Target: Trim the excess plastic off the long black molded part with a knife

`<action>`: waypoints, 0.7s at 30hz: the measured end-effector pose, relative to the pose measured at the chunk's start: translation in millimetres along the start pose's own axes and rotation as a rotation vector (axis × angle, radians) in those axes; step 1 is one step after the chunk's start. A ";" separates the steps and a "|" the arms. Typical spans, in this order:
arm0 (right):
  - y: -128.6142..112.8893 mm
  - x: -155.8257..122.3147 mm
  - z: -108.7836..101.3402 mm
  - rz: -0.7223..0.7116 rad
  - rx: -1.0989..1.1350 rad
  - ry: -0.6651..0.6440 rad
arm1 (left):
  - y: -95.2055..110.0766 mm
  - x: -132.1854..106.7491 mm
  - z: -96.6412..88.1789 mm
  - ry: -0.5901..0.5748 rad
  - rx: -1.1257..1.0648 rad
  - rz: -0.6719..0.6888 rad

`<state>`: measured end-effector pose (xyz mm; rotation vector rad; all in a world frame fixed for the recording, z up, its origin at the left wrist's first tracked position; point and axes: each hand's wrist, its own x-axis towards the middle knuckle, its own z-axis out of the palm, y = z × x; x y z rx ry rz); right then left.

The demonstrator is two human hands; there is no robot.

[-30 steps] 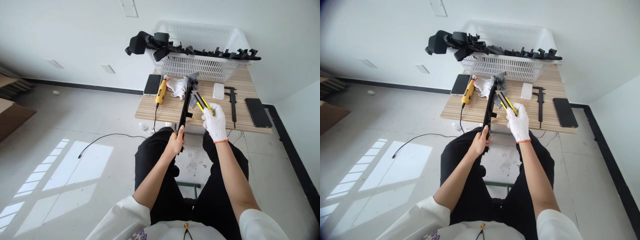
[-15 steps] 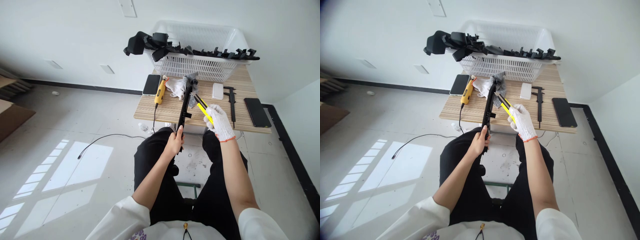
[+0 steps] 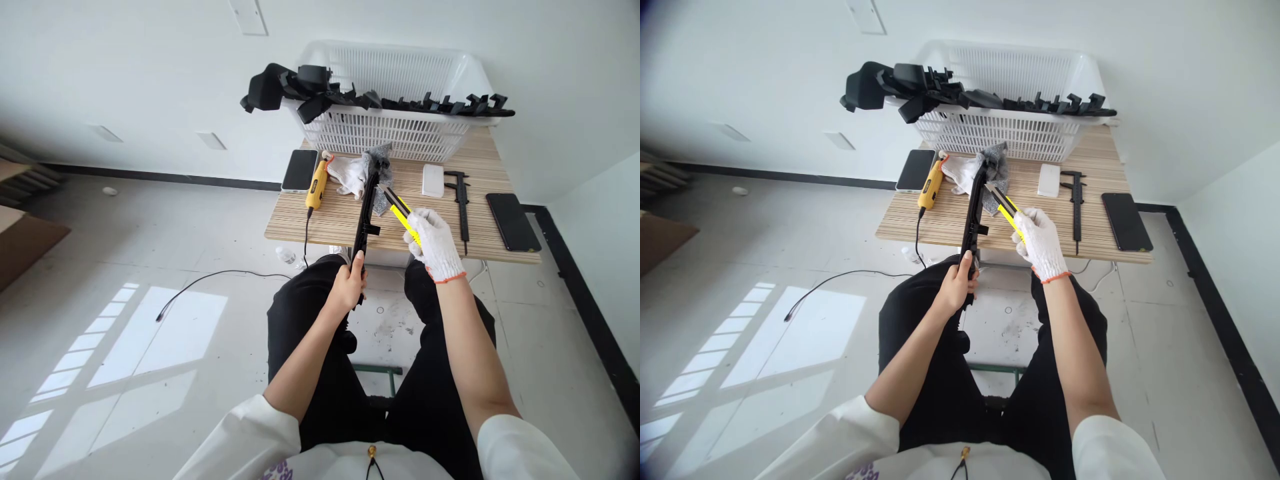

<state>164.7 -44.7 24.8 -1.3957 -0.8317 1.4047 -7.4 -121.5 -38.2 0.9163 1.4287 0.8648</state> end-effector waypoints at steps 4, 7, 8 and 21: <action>7.2 2.0 4.2 -0.071 -0.022 0.034 | -0.2 0.2 -0.1 -0.002 -0.008 -0.007; 9.6 0.2 7.0 -0.102 -0.063 0.046 | 0.4 0.1 0.1 -0.001 -0.006 -0.005; 10.2 -0.6 8.0 -0.113 -0.072 0.050 | 0.6 0.0 0.2 0.000 -0.004 -0.006; 17.9 -4.9 15.0 -0.219 -0.109 0.096 | 0.9 -0.3 1.0 0.012 -0.001 -0.007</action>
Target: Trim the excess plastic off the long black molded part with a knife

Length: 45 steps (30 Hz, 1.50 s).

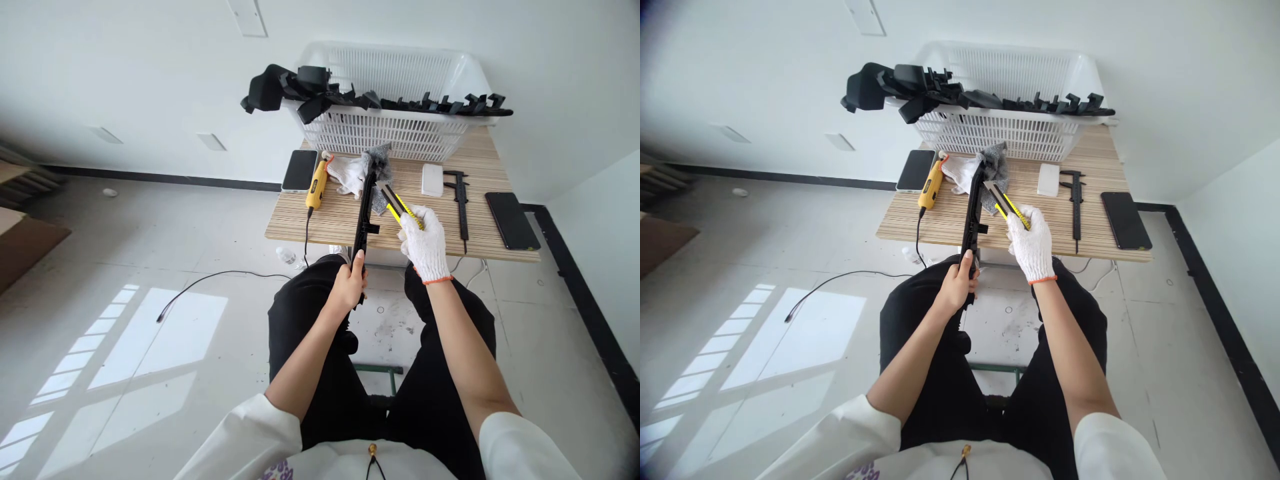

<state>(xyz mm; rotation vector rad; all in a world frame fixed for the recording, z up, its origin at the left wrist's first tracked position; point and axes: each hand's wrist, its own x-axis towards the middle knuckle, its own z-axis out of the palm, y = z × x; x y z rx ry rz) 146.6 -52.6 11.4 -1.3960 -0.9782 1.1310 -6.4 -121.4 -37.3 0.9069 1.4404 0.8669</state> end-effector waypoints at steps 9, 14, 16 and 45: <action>2.2 -3.5 4.7 -0.144 -0.076 0.011 | -1.4 1.1 -1.6 -0.014 -0.003 -0.001; 1.8 -0.4 2.6 -0.086 -0.037 -0.024 | -1.4 1.8 -2.5 -0.039 -0.051 -0.029; 0.5 0.4 0.4 -0.052 -0.028 -0.042 | -1.1 1.9 -2.8 -0.050 -0.065 -0.028; -13.1 4.1 -15.8 0.253 -0.084 -0.206 | 3.7 1.3 -8.5 -0.130 -0.109 -0.062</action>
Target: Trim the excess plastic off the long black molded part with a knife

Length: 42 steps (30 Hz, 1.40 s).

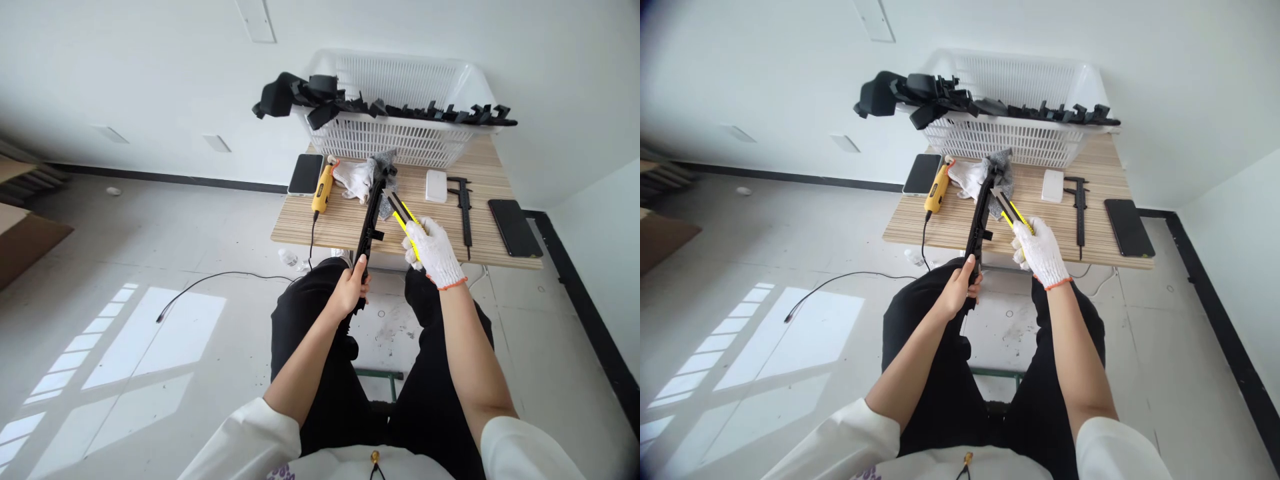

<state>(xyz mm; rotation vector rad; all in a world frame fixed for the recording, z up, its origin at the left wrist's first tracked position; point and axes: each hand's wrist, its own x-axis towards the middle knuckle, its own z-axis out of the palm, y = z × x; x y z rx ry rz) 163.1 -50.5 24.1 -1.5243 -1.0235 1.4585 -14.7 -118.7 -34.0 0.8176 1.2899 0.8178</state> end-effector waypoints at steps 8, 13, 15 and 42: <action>-8.4 15.3 -14.9 -0.065 0.029 0.059 | 0.9 2.5 -12.8 -0.144 -0.097 -0.074; -3.4 20.0 -21.4 -0.061 0.015 0.035 | -9.5 2.6 -38.5 -0.328 -0.228 -0.199; -2.4 21.2 -20.4 -0.063 0.000 0.030 | -13.5 1.3 -48.3 -0.378 -0.277 -0.212; 0.2 22.3 -19.9 -0.242 -0.040 -0.003 | 20.9 17.6 4.8 -0.413 -0.578 -0.138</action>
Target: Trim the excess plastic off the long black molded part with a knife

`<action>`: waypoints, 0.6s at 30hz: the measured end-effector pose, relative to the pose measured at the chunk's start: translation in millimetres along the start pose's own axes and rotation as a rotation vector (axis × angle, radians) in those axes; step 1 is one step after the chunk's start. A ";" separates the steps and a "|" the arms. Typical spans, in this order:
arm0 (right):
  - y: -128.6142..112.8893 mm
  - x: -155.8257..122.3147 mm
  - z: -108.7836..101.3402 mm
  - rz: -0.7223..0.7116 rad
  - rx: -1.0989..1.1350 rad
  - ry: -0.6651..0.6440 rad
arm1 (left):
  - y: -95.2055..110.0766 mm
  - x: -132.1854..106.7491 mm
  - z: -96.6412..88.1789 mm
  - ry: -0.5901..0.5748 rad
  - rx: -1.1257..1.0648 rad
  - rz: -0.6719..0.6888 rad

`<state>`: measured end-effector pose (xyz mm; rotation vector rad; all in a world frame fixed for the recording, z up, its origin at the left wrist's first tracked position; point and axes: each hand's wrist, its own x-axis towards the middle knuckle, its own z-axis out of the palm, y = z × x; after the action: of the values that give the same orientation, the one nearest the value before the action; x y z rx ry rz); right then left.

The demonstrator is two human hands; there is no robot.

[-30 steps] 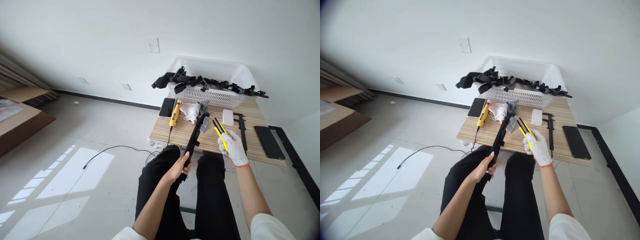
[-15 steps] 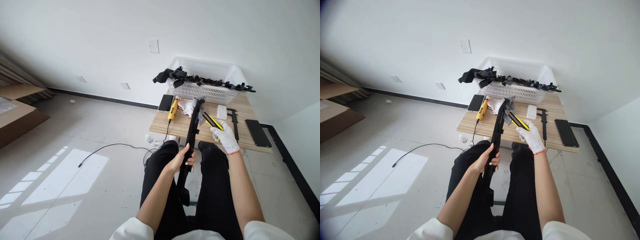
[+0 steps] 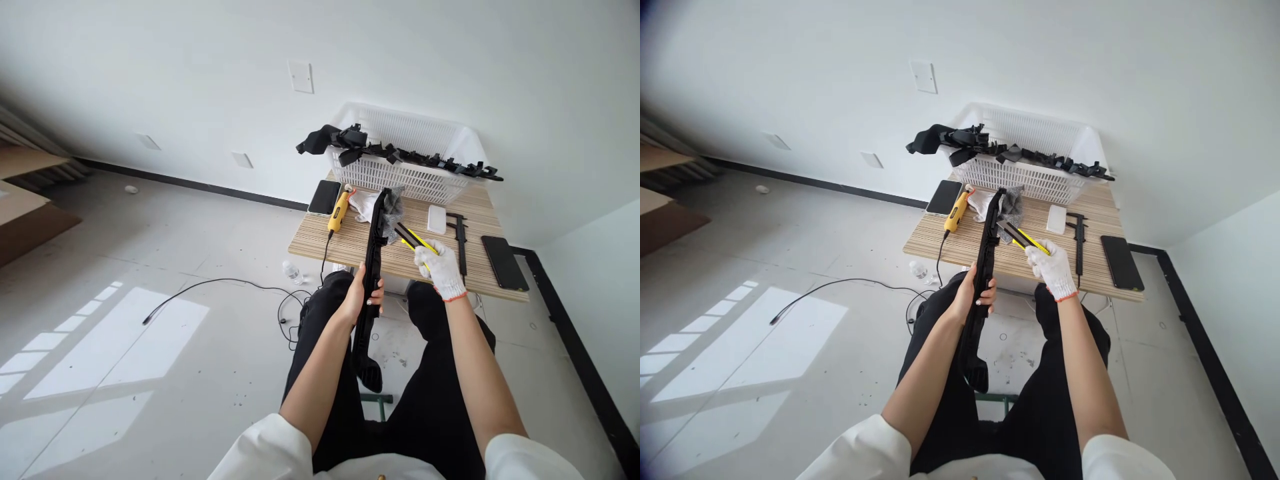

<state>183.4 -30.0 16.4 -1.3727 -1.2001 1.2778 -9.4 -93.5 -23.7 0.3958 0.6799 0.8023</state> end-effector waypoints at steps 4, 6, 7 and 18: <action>-0.4 12.4 1.2 -0.051 -0.118 -0.033 | -1.6 6.6 -6.4 0.112 0.024 -0.008; -1.2 18.1 -0.3 -0.108 -0.159 -0.022 | -3.4 8.7 -9.5 0.153 0.042 0.014; -1.6 20.6 -1.8 -0.132 -0.169 -0.016 | -4.3 9.5 -10.6 0.163 0.051 0.024; 7.3 35.6 -17.2 -0.320 -0.335 -0.029 | -6.2 8.9 -21.6 0.124 0.053 0.005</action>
<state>201.2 4.4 5.5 -1.3263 -1.6347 0.9021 -16.6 -89.2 -46.4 0.3980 0.8179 0.8193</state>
